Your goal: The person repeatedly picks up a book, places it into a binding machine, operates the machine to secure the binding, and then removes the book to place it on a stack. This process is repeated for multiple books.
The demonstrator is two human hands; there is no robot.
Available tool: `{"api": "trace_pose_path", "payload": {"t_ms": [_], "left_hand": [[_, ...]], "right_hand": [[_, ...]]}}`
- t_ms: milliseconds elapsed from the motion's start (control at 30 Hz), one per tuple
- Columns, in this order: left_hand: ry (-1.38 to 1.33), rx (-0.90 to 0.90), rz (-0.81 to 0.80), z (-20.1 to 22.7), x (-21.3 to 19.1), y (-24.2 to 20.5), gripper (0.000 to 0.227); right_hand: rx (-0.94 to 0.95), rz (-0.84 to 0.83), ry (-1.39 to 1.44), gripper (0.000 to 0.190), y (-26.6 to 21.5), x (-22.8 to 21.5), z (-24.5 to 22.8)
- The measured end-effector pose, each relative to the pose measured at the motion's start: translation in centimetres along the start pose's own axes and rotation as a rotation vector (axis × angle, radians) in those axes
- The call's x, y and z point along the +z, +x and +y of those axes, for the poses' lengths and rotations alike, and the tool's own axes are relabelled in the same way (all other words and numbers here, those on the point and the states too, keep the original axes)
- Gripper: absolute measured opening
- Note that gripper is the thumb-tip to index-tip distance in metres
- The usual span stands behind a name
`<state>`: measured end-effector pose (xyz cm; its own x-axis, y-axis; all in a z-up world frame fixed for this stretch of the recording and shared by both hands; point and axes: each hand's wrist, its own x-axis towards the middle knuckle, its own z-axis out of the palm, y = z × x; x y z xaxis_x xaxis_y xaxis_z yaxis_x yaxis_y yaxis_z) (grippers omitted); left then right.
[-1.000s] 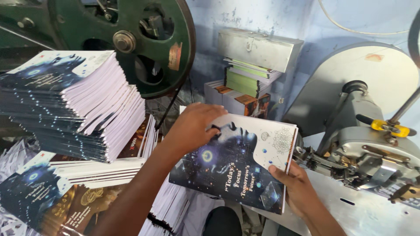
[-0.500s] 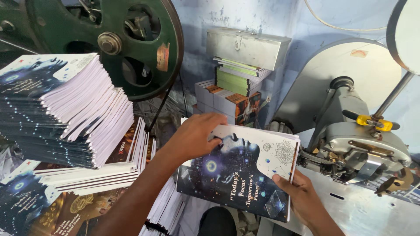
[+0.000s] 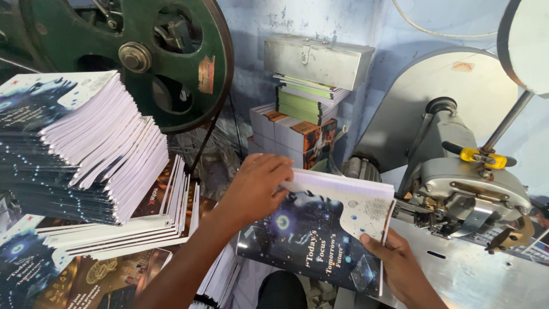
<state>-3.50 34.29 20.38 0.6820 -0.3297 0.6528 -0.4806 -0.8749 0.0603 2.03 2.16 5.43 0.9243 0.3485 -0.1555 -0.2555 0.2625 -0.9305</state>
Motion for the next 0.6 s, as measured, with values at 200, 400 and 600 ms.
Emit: {"api": "trace_pose_path", "payload": {"t_ms": [200, 400, 600], "left_hand": [[-0.030, -0.102, 0.034, -3.3, 0.6, -1.8, 0.033], [-0.611, -0.498, -0.062, -5.9, 1.5, -4.4, 0.035], [-1.032, -0.726, 0.017, -7.4, 2.9, -7.1, 0.033]], "right_hand": [[-0.046, 0.016, -0.042, 0.053, 0.0, -1.6, 1.3], [0.014, 0.024, 0.004, 0.053, 0.3, -2.0, 1.4], [-0.043, -0.063, -0.004, 0.055, 0.0, -1.2, 1.4]]}}
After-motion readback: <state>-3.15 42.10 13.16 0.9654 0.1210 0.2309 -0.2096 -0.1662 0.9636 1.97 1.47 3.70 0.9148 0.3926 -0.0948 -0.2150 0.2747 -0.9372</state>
